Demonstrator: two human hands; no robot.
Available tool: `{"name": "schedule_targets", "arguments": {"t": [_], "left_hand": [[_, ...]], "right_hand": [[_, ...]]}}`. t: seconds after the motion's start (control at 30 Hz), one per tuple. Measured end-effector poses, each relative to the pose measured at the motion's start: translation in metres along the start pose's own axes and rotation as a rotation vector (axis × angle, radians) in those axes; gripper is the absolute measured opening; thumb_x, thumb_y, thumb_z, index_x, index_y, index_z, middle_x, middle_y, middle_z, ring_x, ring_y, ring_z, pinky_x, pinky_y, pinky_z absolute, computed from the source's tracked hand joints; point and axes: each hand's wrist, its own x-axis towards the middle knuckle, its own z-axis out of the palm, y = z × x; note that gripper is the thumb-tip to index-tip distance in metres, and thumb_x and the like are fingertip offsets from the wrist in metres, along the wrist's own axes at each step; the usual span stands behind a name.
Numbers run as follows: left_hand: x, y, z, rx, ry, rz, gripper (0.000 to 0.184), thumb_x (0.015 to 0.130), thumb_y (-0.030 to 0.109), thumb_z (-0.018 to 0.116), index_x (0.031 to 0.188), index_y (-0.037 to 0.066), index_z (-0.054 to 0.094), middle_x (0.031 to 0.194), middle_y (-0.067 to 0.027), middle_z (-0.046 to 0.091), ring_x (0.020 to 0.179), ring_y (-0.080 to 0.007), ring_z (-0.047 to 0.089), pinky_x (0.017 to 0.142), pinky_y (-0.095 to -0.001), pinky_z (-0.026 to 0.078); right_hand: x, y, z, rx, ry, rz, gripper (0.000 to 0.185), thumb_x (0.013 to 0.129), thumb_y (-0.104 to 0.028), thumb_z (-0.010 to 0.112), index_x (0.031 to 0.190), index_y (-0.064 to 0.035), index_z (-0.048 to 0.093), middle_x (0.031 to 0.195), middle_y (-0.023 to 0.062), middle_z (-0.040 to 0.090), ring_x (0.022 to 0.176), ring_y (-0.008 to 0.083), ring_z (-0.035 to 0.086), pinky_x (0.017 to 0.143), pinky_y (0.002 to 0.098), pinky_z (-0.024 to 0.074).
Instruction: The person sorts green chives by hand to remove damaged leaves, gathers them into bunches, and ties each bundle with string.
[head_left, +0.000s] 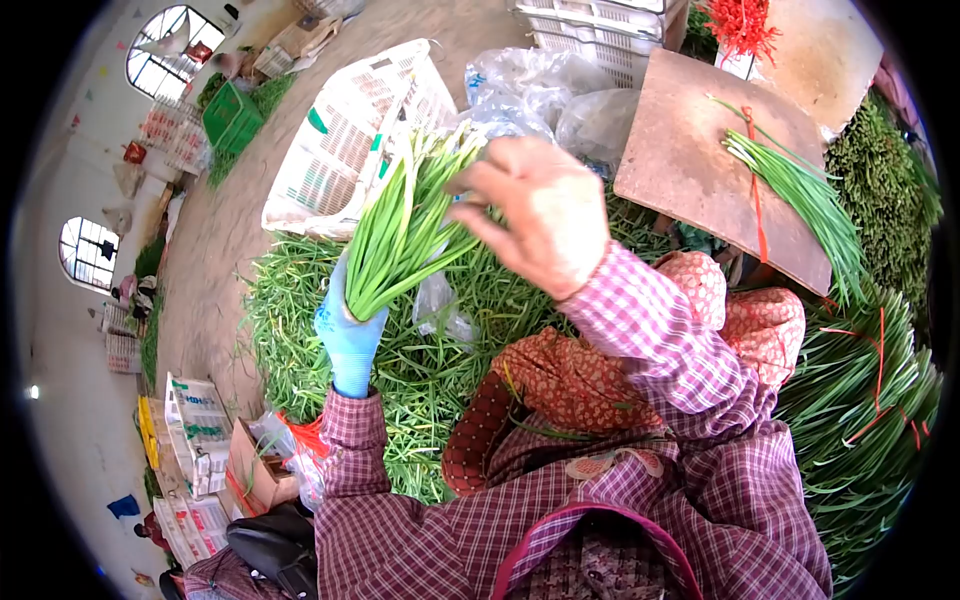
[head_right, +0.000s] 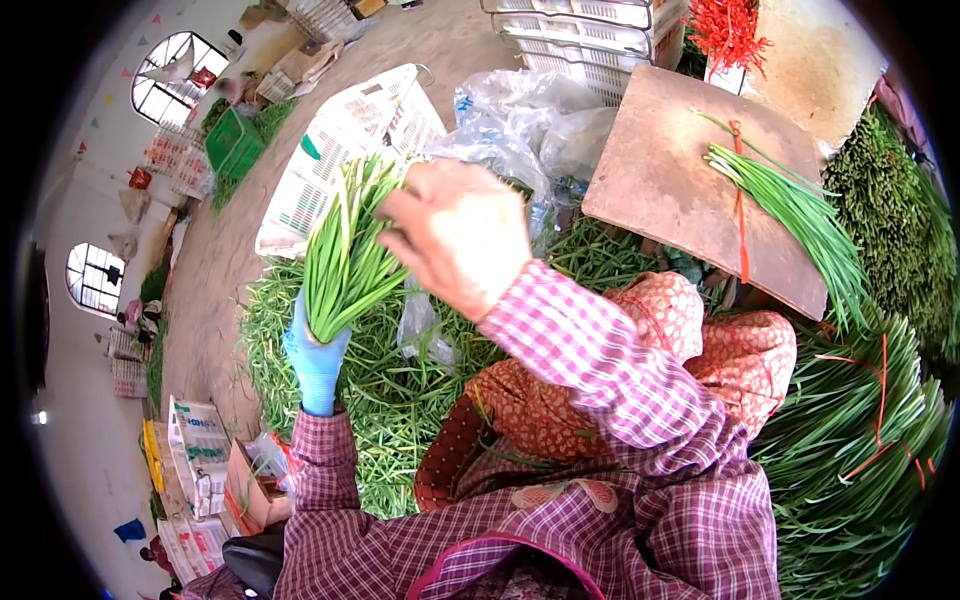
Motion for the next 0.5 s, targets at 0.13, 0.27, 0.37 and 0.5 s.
{"name": "schedule_targets", "arguments": {"t": [0.13, 0.27, 0.37, 0.5], "left_hand": [[-0.001, 0.003, 0.002, 0.001, -0.006, -0.004, 0.071, 0.068, 0.006, 0.074, 0.134, 0.008, 0.046, 0.113, -0.0130, 0.065, 0.098, -0.0240, 0.066, 0.082, -0.0333, 0.053], [-0.002, 0.006, -0.001, 0.032, -0.013, -0.011, 0.071, 0.068, 0.007, 0.074, 0.134, 0.008, 0.046, 0.114, -0.0132, 0.064, 0.098, -0.0245, 0.066, 0.082, -0.0337, 0.053], [-0.002, 0.001, -0.004, 0.037, 0.017, 0.013, 0.071, 0.068, 0.009, 0.075, 0.133, 0.008, 0.047, 0.115, -0.0133, 0.064, 0.098, -0.0253, 0.067, 0.081, -0.0336, 0.054], [-0.005, -0.007, -0.008, 0.024, 0.033, -0.002, 0.071, 0.068, 0.008, 0.073, 0.133, 0.009, 0.047, 0.116, -0.0131, 0.064, 0.099, -0.0265, 0.066, 0.082, -0.0336, 0.053]], "right_hand": [[0.007, -0.009, 0.022, 0.068, 0.027, -0.013, 0.021, 0.073, -0.026, 0.074, 0.084, -0.0111, 0.065, 0.071, 0.0018, 0.053, 0.065, 0.0182, 0.056, 0.059, 0.0338, 0.0471], [0.003, -0.007, 0.029, 0.130, 0.029, -0.014, 0.017, 0.071, -0.020, 0.073, 0.079, -0.0086, 0.062, 0.070, 0.0043, 0.053, 0.068, 0.0231, 0.058, 0.062, 0.0365, 0.0482], [-0.007, 0.005, 0.029, 0.037, 0.038, 0.053, 0.012, 0.075, -0.019, 0.068, 0.070, -0.0118, 0.060, 0.066, 0.0012, 0.054, 0.061, 0.0159, 0.056, 0.057, 0.0330, 0.0480], [-0.021, 0.043, 0.005, -0.114, 0.079, 0.048, 0.011, 0.074, -0.019, 0.066, 0.069, -0.0141, 0.058, 0.063, 0.0003, 0.052, 0.057, 0.0158, 0.052, 0.053, 0.0317, 0.0459]]}}
